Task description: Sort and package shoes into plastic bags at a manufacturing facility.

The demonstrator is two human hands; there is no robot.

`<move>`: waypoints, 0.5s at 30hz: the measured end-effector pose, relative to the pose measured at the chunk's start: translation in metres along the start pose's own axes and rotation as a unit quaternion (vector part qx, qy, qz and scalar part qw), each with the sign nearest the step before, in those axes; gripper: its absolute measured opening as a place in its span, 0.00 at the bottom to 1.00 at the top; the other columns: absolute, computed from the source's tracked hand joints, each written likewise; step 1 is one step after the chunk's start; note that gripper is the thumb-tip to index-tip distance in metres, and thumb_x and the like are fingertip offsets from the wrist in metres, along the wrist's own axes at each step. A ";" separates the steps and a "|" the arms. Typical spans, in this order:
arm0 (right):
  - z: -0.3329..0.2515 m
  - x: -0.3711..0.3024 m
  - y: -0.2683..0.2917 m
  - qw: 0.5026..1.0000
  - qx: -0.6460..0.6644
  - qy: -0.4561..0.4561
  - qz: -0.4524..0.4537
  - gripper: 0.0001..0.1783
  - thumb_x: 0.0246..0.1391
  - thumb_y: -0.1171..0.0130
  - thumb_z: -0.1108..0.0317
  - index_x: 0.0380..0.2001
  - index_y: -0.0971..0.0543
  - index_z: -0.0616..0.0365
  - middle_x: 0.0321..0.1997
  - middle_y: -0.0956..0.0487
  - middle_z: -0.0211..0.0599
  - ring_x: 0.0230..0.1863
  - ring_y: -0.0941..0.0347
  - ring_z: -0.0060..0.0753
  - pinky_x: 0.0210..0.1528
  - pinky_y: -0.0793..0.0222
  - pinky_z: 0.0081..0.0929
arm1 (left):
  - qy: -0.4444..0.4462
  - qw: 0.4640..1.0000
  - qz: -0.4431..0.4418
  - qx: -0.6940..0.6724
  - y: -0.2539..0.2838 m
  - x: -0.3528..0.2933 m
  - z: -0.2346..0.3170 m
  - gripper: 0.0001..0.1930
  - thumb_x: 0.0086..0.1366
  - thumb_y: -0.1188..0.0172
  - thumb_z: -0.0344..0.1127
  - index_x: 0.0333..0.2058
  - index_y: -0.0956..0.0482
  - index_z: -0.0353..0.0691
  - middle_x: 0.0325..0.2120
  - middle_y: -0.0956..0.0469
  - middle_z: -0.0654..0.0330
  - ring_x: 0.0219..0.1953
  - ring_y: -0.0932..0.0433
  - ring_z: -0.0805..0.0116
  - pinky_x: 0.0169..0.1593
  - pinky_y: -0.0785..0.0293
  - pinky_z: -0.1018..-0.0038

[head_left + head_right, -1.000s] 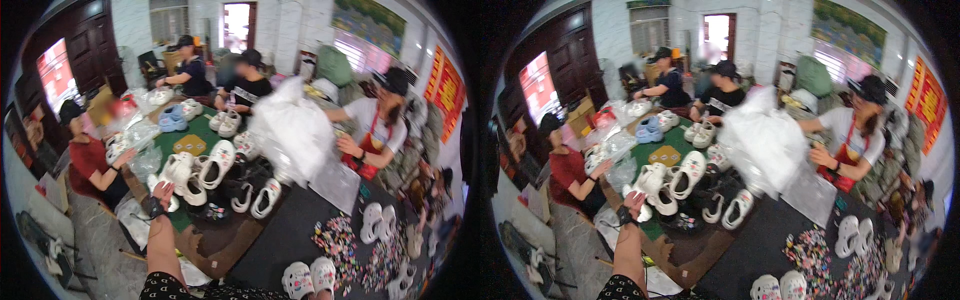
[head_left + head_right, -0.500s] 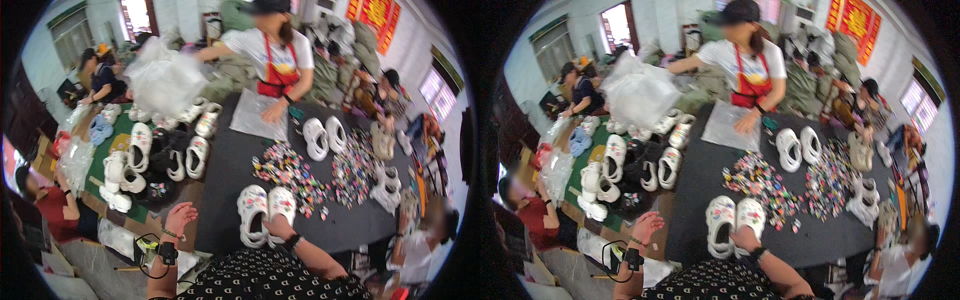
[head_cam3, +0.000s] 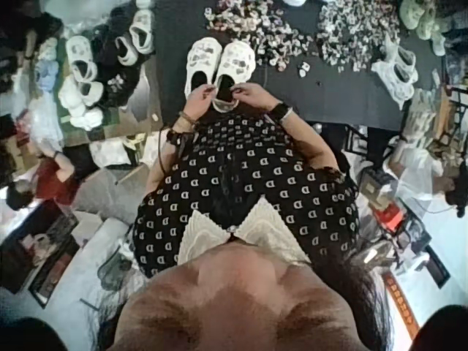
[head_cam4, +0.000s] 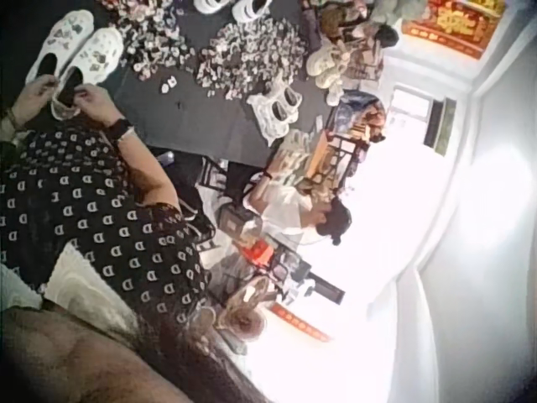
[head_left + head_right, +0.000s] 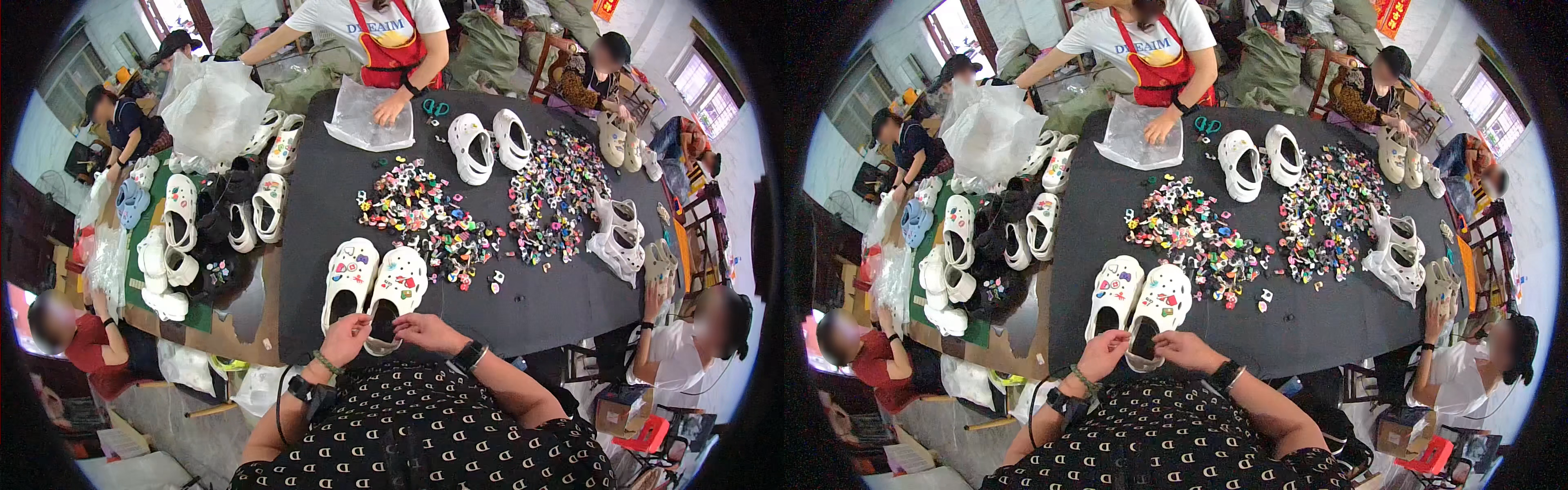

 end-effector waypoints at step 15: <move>0.022 -0.032 0.071 0.970 -0.215 0.032 0.112 0.11 0.50 0.44 0.69 0.37 0.27 0.62 0.32 0.23 0.47 0.35 0.25 0.47 0.38 0.29 0.36 | 0.054 0.996 0.064 -0.011 -0.056 0.014 0.008 0.12 0.58 0.40 0.34 0.39 0.24 0.36 0.38 0.25 0.58 0.43 0.28 0.67 0.50 0.34 0.71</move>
Point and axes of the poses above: each hand's wrist, its own x-axis towards the middle knuckle, its own y-axis out of the back of the hand, z = x × y, the point moved 9 cm from there along x, towards the middle knuckle
